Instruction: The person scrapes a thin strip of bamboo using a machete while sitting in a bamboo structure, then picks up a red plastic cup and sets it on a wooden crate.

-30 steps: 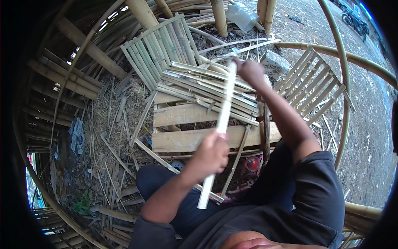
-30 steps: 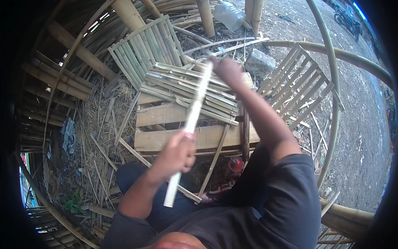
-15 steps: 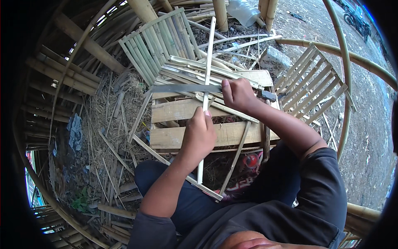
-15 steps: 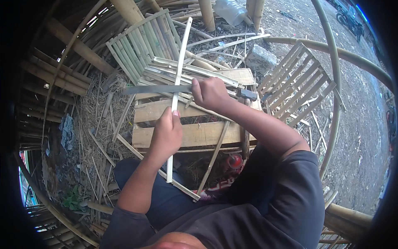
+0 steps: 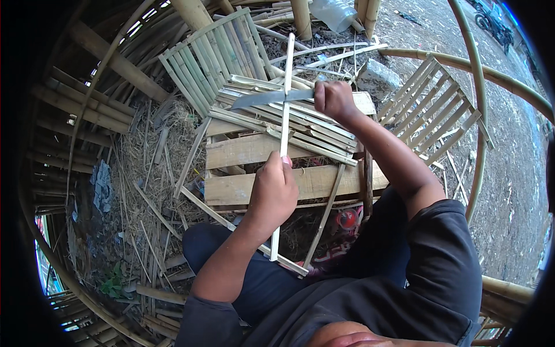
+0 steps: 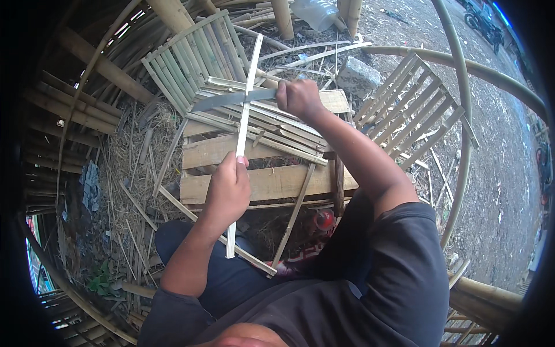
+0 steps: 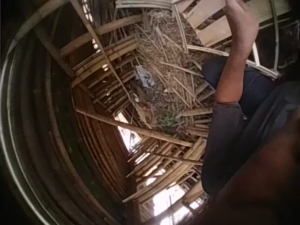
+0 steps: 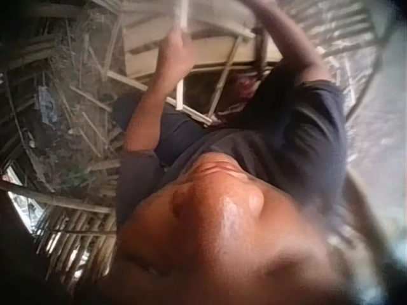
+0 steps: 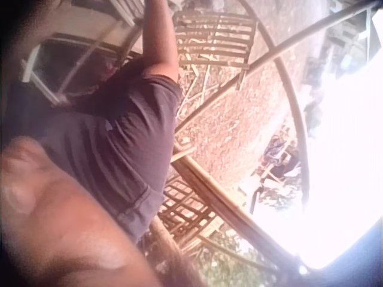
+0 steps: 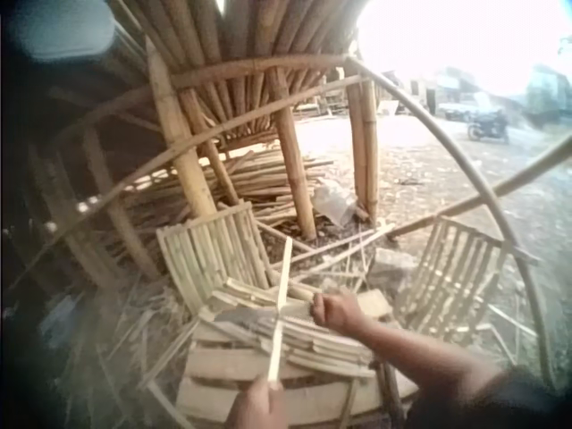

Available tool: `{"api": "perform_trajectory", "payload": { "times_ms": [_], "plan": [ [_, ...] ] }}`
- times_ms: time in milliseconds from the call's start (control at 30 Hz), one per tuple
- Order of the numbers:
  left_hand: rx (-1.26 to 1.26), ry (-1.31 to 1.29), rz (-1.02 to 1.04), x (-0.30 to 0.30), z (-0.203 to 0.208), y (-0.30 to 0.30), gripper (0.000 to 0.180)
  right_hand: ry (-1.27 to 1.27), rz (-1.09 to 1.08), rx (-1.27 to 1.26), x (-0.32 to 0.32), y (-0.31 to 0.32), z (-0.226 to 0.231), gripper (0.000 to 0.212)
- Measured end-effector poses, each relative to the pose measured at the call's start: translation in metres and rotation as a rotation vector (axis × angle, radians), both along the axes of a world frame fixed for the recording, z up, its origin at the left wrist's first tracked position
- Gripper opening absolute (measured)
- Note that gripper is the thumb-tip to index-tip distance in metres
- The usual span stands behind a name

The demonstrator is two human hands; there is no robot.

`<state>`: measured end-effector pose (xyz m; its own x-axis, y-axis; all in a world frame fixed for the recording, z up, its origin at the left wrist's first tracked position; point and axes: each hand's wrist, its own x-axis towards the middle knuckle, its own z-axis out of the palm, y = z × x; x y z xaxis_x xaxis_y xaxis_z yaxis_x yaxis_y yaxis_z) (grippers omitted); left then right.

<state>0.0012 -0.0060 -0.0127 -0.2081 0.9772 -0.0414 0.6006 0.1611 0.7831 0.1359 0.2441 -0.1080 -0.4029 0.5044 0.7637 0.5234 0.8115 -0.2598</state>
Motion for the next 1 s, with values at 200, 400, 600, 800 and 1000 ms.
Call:
{"api": "perform_trajectory", "payload": {
  "times_ms": [200,400,600,800,1000],
  "plan": [
    [0.032,-0.048,-0.073,0.005,0.01,-0.007,0.026,-0.055,-0.154,0.004,0.032,0.028,0.016,0.035],
    [0.06,-0.12,-0.155,0.008,0.012,-0.014,0.023,-0.055,-0.388,-0.063,0.067,0.057,0.026,0.045],
    [-0.21,-0.424,-0.091,-0.008,-0.004,-0.018,0.021,-0.113,-0.078,-0.094,0.026,0.002,0.001,0.039],
    [-0.142,-0.407,-0.187,-0.002,-0.006,-0.032,0.022,-0.202,-0.433,-0.05,0.061,0.056,0.015,0.042],
    [-0.206,-0.459,-0.178,-0.019,-0.009,-0.04,0.023,-0.285,-0.244,-0.099,0.017,0.008,-0.002,0.041]
  ]
}}
